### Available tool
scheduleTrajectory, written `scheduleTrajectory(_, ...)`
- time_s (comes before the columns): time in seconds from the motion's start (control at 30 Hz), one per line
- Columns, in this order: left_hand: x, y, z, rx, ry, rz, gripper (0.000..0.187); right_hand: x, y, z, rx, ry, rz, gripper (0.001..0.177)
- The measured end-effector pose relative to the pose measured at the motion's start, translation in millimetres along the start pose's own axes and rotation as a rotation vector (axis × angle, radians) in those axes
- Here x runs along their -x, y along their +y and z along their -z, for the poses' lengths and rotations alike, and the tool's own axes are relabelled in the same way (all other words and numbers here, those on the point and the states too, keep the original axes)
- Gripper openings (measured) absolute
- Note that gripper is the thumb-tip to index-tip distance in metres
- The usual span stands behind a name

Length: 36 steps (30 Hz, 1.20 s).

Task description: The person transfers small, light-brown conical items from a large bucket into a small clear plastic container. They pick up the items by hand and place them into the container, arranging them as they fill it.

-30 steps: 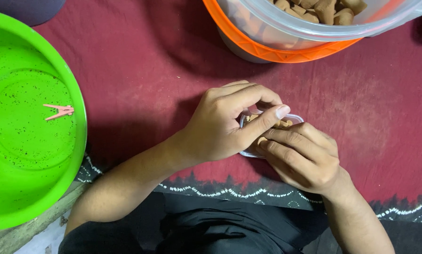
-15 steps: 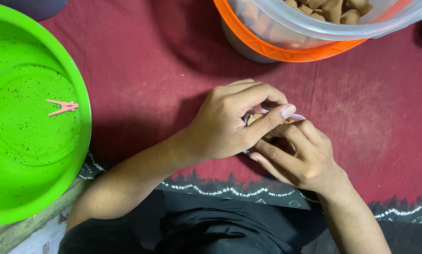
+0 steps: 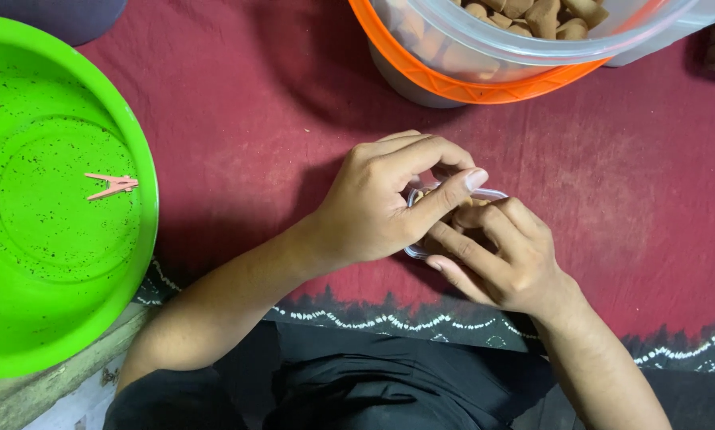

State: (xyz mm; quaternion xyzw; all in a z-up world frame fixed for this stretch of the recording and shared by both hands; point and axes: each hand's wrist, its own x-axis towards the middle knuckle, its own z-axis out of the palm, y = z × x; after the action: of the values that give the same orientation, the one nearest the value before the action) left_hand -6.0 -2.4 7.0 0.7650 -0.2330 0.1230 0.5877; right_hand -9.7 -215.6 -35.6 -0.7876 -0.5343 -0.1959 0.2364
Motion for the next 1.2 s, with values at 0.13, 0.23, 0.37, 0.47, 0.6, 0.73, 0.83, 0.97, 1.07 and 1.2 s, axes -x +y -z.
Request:
scheduleTrajectory(0.13,1,-3,0,-0.011,0.003,0.005,0.014,-4,-3,1,0.065,-0.025,-0.001,0.03)
scheduleTrajectory(0.23,1,-3,-1,-0.022,0.002,0.016,0.014,-2,-1,3,0.104,-0.049,-0.019,0.033)
scheduleTrajectory(0.37,2,-5,0,-0.066,0.023,0.001,0.012,14,7,8,0.009,0.049,-0.056,0.041)
scheduleTrajectory(0.47,-1,-7,2,-0.146,0.072,-0.111,0.012,26,16,9,0.016,0.184,-0.143,0.046)
scheduleTrajectory(0.6,-10,-5,7,-0.344,0.143,-0.467,0.012,27,32,8,-0.042,0.322,-0.256,0.04)
scheduleTrajectory(0.73,-16,1,10,-0.402,0.158,-0.566,0.011,27,49,4,-0.123,0.369,-0.34,0.033)
scheduleTrajectory(0.83,-25,6,8,-0.378,0.32,-0.585,0.005,32,62,1,-0.194,0.472,-0.313,0.028)
scheduleTrajectory(0.97,-54,35,13,-0.501,0.261,-0.512,0.01,26,52,5,-0.21,0.444,-0.356,0.029)
scheduleTrajectory(1.07,-84,41,17,-0.684,0.152,-0.401,0.009,23,46,8,-0.205,0.4,-0.382,0.028)
scheduleTrajectory(1.2,-136,36,22,-0.944,-0.073,-0.066,0.006,22,46,9,-0.214,0.401,-0.372,0.022)
